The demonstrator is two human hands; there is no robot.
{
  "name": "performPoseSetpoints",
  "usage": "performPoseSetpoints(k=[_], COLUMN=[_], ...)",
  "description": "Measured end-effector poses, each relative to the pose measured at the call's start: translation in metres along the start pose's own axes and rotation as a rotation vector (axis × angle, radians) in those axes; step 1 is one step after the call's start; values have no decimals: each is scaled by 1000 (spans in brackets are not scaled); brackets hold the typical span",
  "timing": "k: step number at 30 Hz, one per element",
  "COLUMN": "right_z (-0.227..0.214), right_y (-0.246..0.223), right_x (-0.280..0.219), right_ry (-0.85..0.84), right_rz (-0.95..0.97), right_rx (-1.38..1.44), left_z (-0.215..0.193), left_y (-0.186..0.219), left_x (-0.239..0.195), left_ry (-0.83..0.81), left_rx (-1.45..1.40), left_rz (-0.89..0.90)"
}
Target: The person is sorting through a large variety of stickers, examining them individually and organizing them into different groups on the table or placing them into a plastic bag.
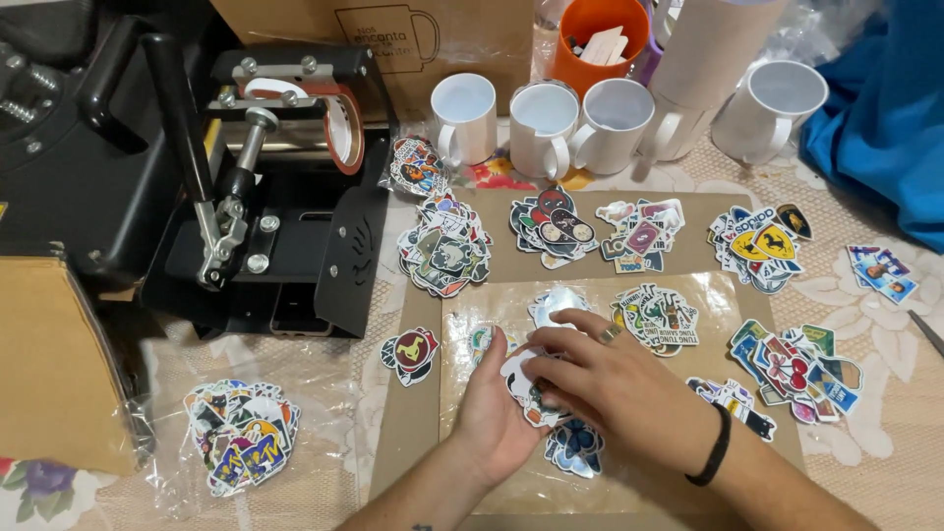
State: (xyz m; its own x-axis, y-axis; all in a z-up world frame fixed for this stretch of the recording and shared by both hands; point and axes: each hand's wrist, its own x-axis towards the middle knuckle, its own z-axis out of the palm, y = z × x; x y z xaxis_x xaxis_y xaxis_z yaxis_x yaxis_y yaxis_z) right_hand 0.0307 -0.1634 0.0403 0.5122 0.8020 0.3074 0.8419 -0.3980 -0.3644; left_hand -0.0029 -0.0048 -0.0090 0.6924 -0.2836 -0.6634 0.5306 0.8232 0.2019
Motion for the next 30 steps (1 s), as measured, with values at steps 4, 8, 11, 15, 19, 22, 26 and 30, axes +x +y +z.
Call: performPoseSetpoints(k=[4, 8, 11, 15, 19, 22, 26, 30], right_z=[-1, -1, 2, 8, 22, 25, 20, 11], right_y=[0, 1, 2, 3, 4, 8, 6, 1], right_x=[0, 5, 2, 0, -2, -2, -4, -9], right_ry=[-63, -48, -97, -124, -172, -147, -127, -24], right_rz=[-82, -127, -107, -68, 28, 31, 84, 123], right_rx=[-25, -59, -65, -133, -244, -257, -216, -199], left_z=[-6, -8, -7, -4, -4, -5, 6, -15], left_y=[0, -1, 2, 5, -1, 0, 3, -5], left_x=[1, 6, 4, 2, 2, 3, -6, 10], left_ry=[-91, -38, -76, -38, 2, -55, 23, -95], left_rx=[65, 100, 106, 165, 241, 258, 194, 59], left_rz=[8, 17, 32, 29, 67, 84, 99, 174])
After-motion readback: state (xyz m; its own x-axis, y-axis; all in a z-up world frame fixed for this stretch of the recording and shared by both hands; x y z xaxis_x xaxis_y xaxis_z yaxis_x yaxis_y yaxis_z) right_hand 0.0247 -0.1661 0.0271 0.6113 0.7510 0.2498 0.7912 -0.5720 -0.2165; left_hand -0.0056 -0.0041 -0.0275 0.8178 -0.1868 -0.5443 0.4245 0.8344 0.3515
